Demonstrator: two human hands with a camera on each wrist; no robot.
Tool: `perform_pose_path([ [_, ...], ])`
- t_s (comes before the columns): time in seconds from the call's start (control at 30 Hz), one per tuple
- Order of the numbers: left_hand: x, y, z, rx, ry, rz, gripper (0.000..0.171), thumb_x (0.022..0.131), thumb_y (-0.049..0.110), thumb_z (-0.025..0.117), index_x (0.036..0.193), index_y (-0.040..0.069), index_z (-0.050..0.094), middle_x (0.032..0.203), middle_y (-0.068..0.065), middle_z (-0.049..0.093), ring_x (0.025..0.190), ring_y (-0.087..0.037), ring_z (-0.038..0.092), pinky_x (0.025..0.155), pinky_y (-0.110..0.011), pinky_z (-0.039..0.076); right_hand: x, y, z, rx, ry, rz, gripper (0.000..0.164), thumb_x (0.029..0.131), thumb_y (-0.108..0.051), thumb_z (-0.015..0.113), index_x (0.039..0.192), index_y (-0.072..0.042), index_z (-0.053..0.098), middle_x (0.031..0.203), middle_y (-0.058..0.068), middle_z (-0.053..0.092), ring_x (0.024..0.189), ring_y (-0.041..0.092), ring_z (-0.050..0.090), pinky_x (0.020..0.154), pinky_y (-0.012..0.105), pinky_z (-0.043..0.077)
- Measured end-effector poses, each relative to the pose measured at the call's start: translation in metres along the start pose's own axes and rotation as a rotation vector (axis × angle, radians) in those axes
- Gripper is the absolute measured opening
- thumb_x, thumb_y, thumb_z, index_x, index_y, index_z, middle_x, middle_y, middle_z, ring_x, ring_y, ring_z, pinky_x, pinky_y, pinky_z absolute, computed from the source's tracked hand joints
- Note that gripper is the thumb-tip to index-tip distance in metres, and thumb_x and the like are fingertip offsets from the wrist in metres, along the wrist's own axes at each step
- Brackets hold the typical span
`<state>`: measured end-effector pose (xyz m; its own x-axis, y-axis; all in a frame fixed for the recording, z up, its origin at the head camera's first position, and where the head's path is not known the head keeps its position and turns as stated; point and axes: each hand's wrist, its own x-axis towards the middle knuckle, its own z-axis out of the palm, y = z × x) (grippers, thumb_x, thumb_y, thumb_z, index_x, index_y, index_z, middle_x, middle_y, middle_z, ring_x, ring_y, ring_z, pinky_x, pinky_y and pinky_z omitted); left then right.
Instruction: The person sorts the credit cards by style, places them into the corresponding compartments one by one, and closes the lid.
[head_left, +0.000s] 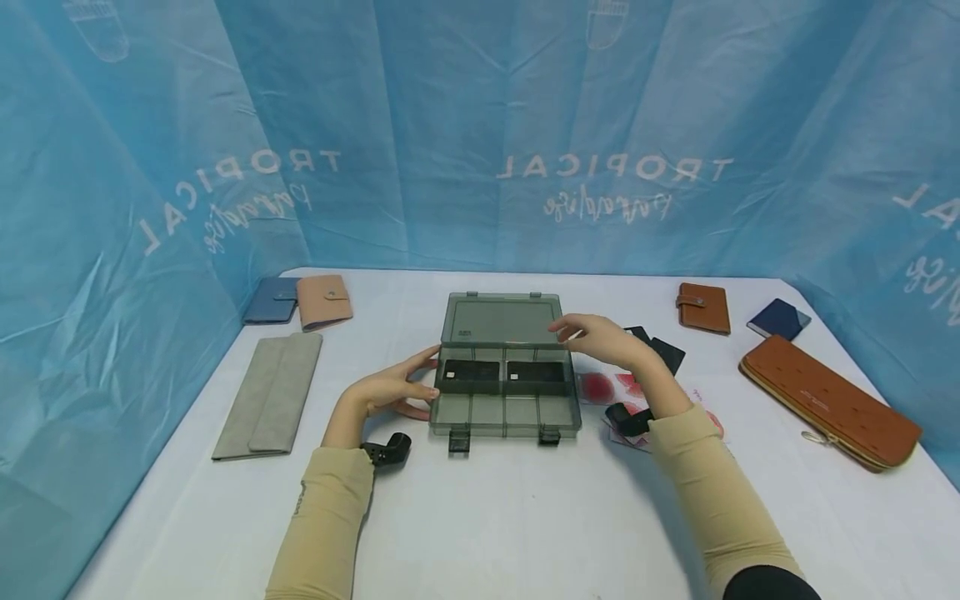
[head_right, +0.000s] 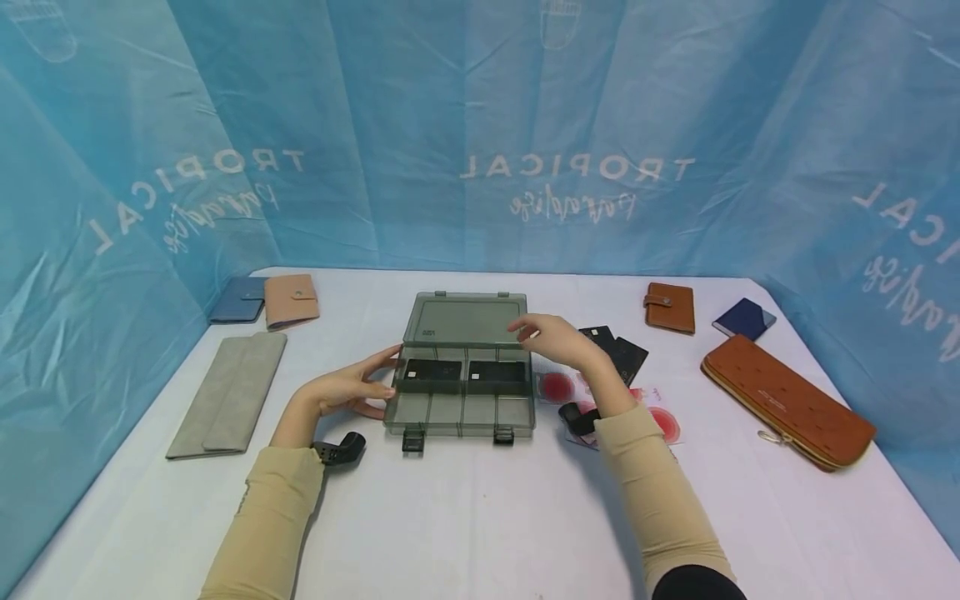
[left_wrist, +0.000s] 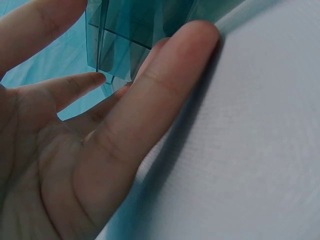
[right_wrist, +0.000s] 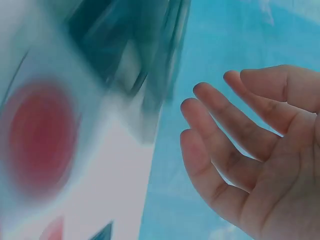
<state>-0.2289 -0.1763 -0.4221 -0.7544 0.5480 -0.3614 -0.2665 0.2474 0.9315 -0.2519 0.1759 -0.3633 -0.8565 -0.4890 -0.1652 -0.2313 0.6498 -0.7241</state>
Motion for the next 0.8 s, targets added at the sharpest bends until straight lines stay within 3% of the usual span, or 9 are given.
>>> perform_pose_path([
  [0.37, -0.001, 0.0, 0.0, 0.004, 0.007, -0.004, 0.088, 0.086, 0.007, 0.062, 0.151, 0.023, 0.004, 0.153, -0.012, 0.001, 0.12, -0.037, 0.043, 0.082, -0.044, 0.054, -0.037, 0.07, -0.029, 0.015, 0.145, 0.169, 0.043, 0.09, -0.002, 0.046, 0.132, 0.006, 0.043, 0.128, 0.032, 0.043, 0.117, 0.045, 0.041, 0.097, 0.057, 0.039],
  [0.57, 0.0, 0.0, 0.0, 0.002, 0.002, -0.002, 0.088, 0.087, 0.007, 0.061, 0.15, 0.024, 0.003, 0.153, -0.012, 0.0, 0.122, -0.04, 0.04, 0.082, -0.044, 0.053, -0.045, 0.086, -0.04, -0.127, 0.131, 0.351, 0.061, 0.082, -0.004, 0.058, 0.137, 0.004, 0.034, 0.137, 0.036, 0.028, 0.119, 0.052, 0.031, 0.095, 0.064, 0.036],
  [0.67, 0.001, 0.0, -0.001, 0.003, -0.001, -0.002, 0.087, 0.087, 0.006, 0.061, 0.15, 0.024, 0.003, 0.153, -0.012, 0.0, 0.122, -0.04, 0.04, 0.083, -0.044, 0.053, -0.044, 0.09, -0.044, -0.217, 0.112, 0.446, 0.072, 0.077, -0.009, 0.065, 0.139, 0.003, 0.031, 0.135, 0.037, 0.029, 0.117, 0.054, 0.029, 0.093, 0.066, 0.035],
  [0.8, 0.001, 0.0, 0.0, 0.002, 0.002, -0.006, 0.088, 0.087, 0.006, 0.061, 0.15, 0.024, 0.003, 0.153, -0.012, 0.0, 0.122, -0.04, 0.04, 0.082, -0.044, 0.054, -0.042, 0.096, -0.046, -0.257, 0.072, 0.528, 0.079, 0.075, -0.015, 0.069, 0.14, 0.002, 0.028, 0.131, 0.037, 0.029, 0.115, 0.054, 0.028, 0.092, 0.066, 0.035],
])
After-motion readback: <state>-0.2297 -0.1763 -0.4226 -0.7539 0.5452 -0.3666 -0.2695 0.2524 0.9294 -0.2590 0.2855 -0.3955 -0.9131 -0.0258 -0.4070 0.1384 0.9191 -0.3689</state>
